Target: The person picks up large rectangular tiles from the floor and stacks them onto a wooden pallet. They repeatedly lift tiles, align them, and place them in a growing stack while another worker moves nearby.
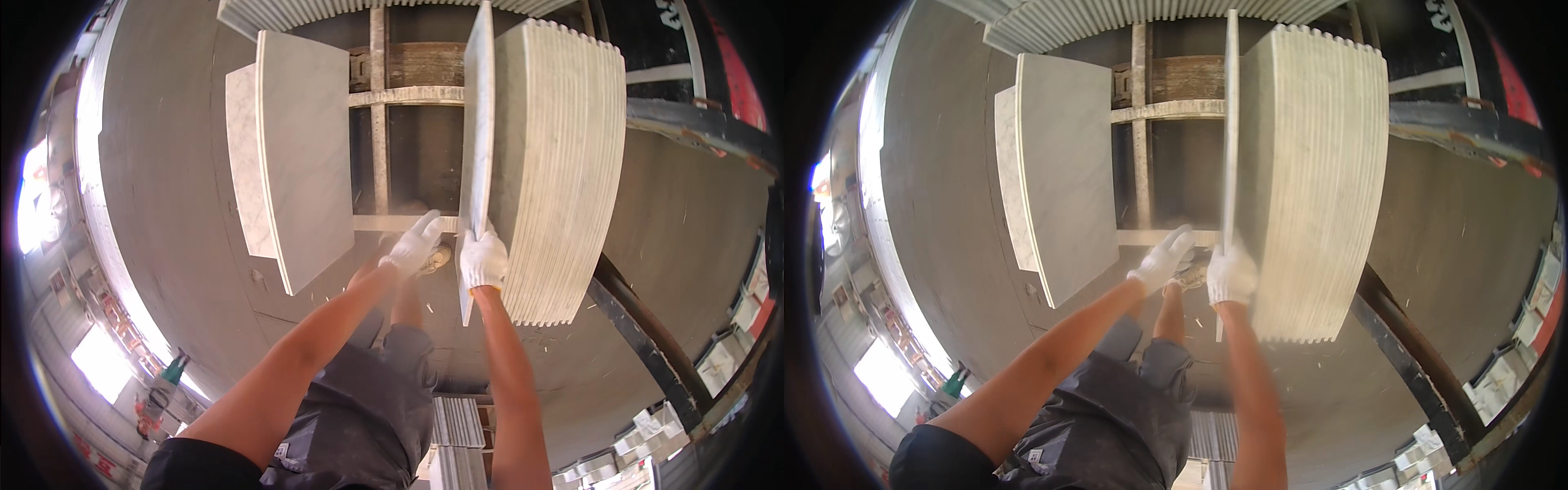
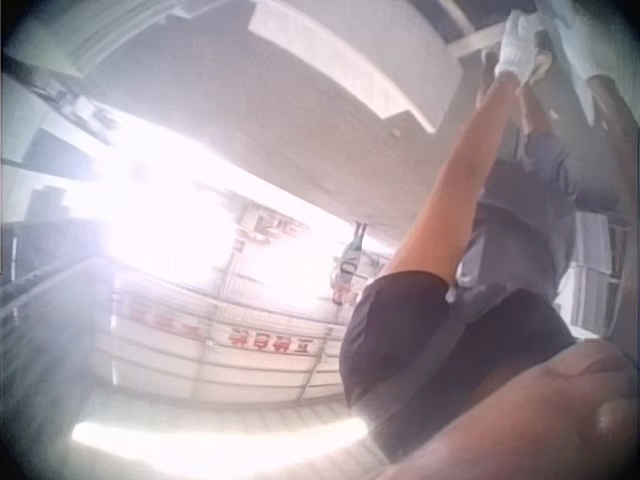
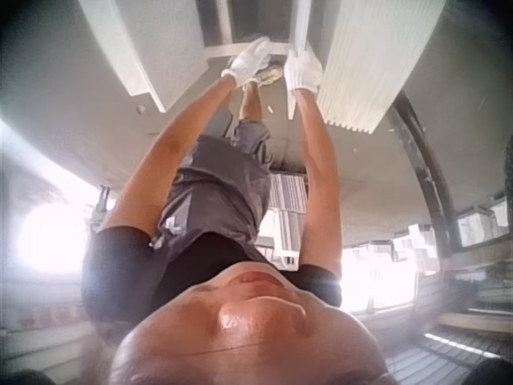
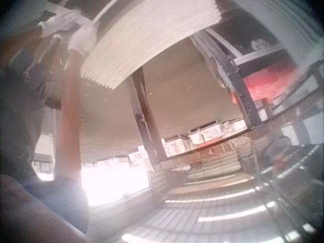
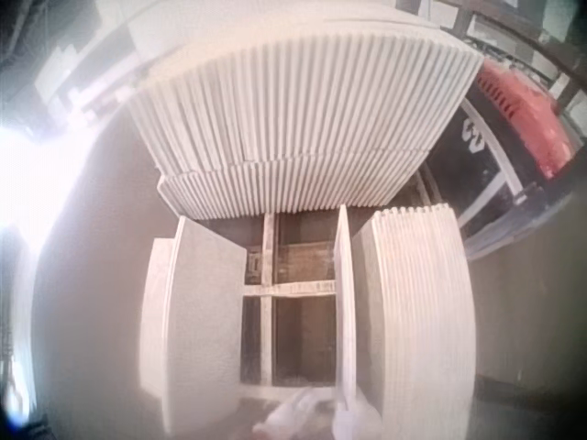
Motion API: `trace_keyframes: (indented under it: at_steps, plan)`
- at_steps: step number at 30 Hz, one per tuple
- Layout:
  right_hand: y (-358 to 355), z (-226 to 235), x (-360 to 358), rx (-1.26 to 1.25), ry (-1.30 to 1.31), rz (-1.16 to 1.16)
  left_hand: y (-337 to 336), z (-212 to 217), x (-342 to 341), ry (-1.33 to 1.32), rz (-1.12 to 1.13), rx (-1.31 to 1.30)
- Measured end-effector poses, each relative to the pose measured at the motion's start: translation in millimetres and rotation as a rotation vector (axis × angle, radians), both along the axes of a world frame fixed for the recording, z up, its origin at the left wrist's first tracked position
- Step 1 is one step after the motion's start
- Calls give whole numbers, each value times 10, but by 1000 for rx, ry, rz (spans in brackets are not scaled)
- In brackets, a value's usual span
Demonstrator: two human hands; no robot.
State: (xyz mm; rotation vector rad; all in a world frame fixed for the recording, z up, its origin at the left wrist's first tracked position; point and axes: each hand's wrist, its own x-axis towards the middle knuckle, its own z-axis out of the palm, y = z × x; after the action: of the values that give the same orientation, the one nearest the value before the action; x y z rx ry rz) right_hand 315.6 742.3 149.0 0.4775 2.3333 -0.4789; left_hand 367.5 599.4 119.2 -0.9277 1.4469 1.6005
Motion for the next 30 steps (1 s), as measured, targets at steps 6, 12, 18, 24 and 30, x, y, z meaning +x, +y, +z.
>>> trace_keyframes:
  at_steps: [6, 12, 18, 24, 30]
  plan:
    - [-85, 537, -645, -62, 6, 51, -384, -422, 746, 314, -708, -277]
    - [-214, 1204, -1149, -483, -92, -159, -147, -235, 1022, 22, 122, -9]
    - [-92, 2303, -850, -504, -205, -122, -255, 722, 768, -486, 384, 119]
    - [142, 2989, -264, -567, -257, -298, -635, 1708, 1471, -33, 312, 62]
    - [437, 3534, 470, -830, -487, -540, -587, 2178, 2322, 207, 517, -80]
